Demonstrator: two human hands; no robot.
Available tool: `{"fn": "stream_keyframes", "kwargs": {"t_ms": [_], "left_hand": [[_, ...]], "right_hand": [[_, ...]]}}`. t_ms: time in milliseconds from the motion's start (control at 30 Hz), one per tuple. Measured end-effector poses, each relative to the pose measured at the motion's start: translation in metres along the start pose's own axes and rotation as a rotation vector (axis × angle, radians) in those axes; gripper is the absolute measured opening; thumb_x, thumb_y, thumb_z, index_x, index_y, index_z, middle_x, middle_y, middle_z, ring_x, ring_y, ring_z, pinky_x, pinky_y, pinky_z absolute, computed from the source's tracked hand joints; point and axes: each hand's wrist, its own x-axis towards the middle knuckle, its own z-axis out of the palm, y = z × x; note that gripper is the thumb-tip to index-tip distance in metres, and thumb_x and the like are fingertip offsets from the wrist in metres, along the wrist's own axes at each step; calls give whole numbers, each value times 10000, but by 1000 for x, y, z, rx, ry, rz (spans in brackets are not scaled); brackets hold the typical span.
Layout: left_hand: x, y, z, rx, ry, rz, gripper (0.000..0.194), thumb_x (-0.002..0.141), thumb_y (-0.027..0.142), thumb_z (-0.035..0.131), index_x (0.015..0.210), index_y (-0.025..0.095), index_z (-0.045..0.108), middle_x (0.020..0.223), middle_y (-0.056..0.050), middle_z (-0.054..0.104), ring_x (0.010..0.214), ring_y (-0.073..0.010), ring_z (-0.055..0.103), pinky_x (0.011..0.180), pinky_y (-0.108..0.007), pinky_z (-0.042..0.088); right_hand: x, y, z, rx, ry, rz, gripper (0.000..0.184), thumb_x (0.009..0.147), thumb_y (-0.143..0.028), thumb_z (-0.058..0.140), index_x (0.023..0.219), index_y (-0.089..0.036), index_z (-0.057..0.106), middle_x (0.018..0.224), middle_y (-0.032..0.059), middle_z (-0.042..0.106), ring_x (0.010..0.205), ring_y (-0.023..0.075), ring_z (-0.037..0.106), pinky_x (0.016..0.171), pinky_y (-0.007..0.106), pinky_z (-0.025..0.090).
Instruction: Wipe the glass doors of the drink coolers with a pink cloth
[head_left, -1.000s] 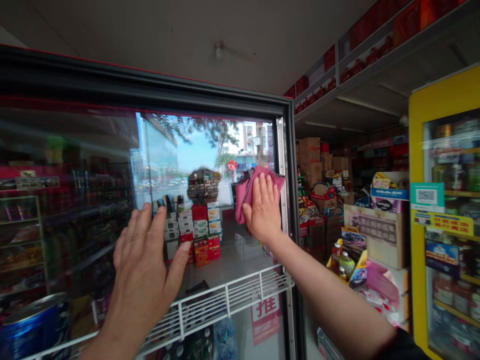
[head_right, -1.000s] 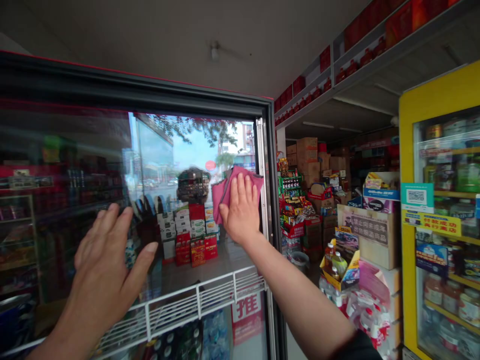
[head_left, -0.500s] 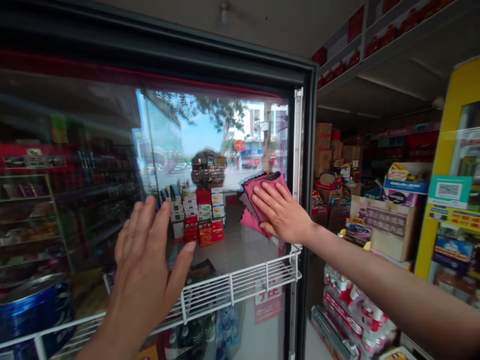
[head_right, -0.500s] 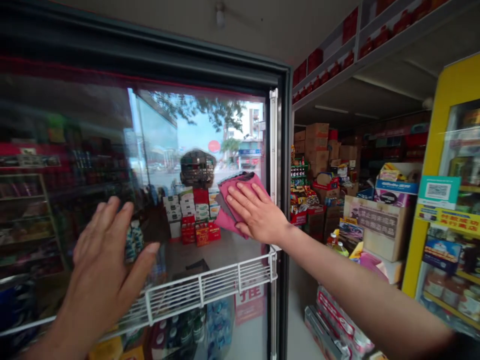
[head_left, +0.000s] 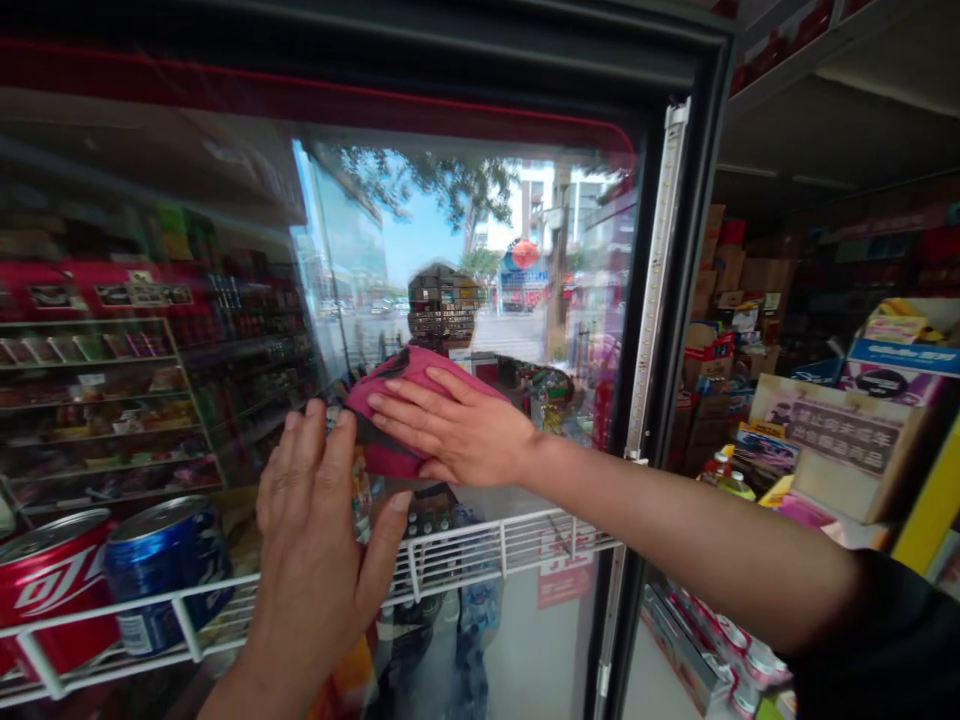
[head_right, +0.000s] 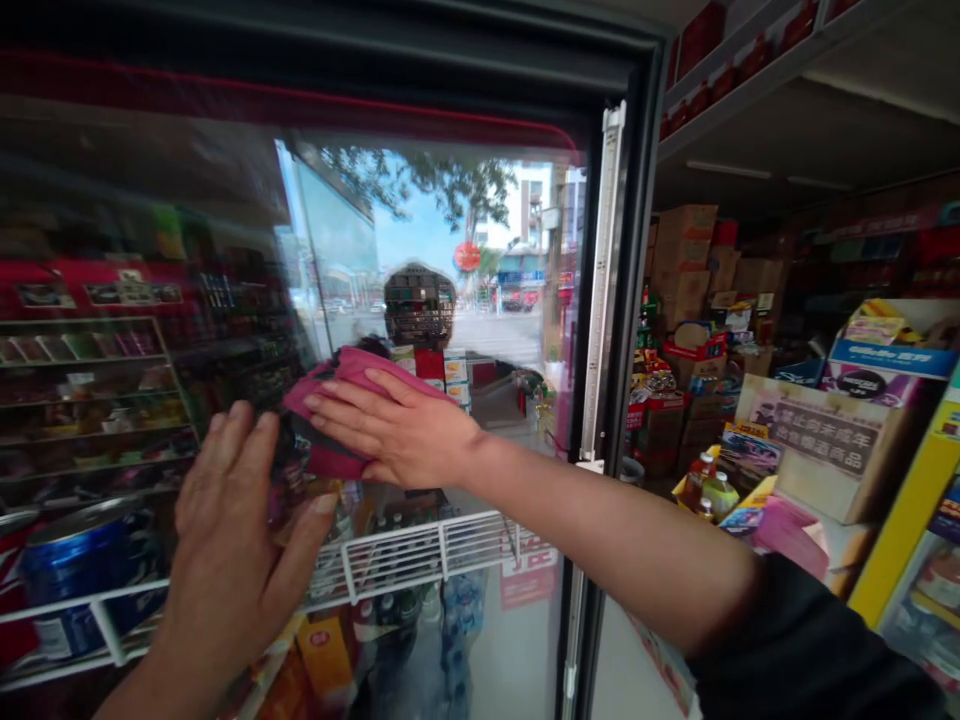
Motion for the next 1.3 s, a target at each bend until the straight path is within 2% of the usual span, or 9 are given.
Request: {"fn": "stream_keyframes", "kwargs": {"t_ms": [200,333,467,667,800,900,1000,1200,1300], "left_hand": [[-20,-33,-26,44,-7,8,909,1047,379,621,1815,227,160,1899,-182,221,1786,-376,177,1438,-637,196],[-39,-50,-45,78,-6,-3,898,1050,354,620,1812,205,169,1898,-184,225,1792,-344,162,1440,-596,204],[-52,-58,-63,108,-14,-14,911,1045,349,625,1816,236,155,1893,-170,254,1785,-351,193,1426,-626,243],[-61,-72,-88,117,-14,-66,911,1038,365,630,1815,258,165,1901,-152,238,1783,-352,198,1429,-622,241],[-62,-80,-84,128,-10,-95,912,1044,359,629,1815,250,153,1899,-166,234,1787,-357,179,1426,-634,234],[-61,-88,-78,152,-5,-110,903,1052,372,619,1814,254,151,1896,-174,240,1787,-364,177,1420,-660,227],[-61,-103,-81,175,11,-125,891,1060,372,609,1813,236,155,1893,-181,246,1793,-347,157,1433,-642,191],[-73,-141,-115,207,13,-172,901,1047,374,636,1809,239,175,1889,-190,252,1792,-367,154,1433,-643,184],[-81,-155,-128,206,25,-171,885,1043,368,636,1802,238,200,1883,-191,268,1787,-373,172,1431,-638,196]], "right_hand": [[-89,12,13,-36,118,221,880,1110,-537,585,1833,-214,201,1870,83,333,1762,316,297,1462,615,197],[-99,6,20,-86,176,323,939,1065,-468,667,1828,-168,209,1837,159,391,1752,398,298,1422,717,228],[-49,-11,20,-61,195,253,927,1084,-416,629,1833,-153,151,1846,155,368,1749,365,318,1438,682,220],[69,-45,10,87,142,138,825,1102,-361,557,1829,-179,212,1889,79,254,1781,304,232,1474,615,173],[148,-66,2,151,89,14,752,1120,-338,473,1818,-161,257,1913,31,148,1803,261,104,1494,578,90],[176,-71,3,146,76,-72,734,1128,-317,442,1811,-123,257,1917,41,125,1805,249,79,1497,549,49],[161,-64,10,177,74,-81,780,1124,-366,496,1827,-176,216,1912,16,136,1802,247,106,1497,557,67],[75,-48,21,146,173,30,886,1127,-353,552,1837,-249,32,1871,48,288,1756,284,313,1463,625,231],[68,-54,17,89,177,95,850,1141,-352,524,1835,-295,37,1854,48,336,1741,289,352,1450,649,237]]}}
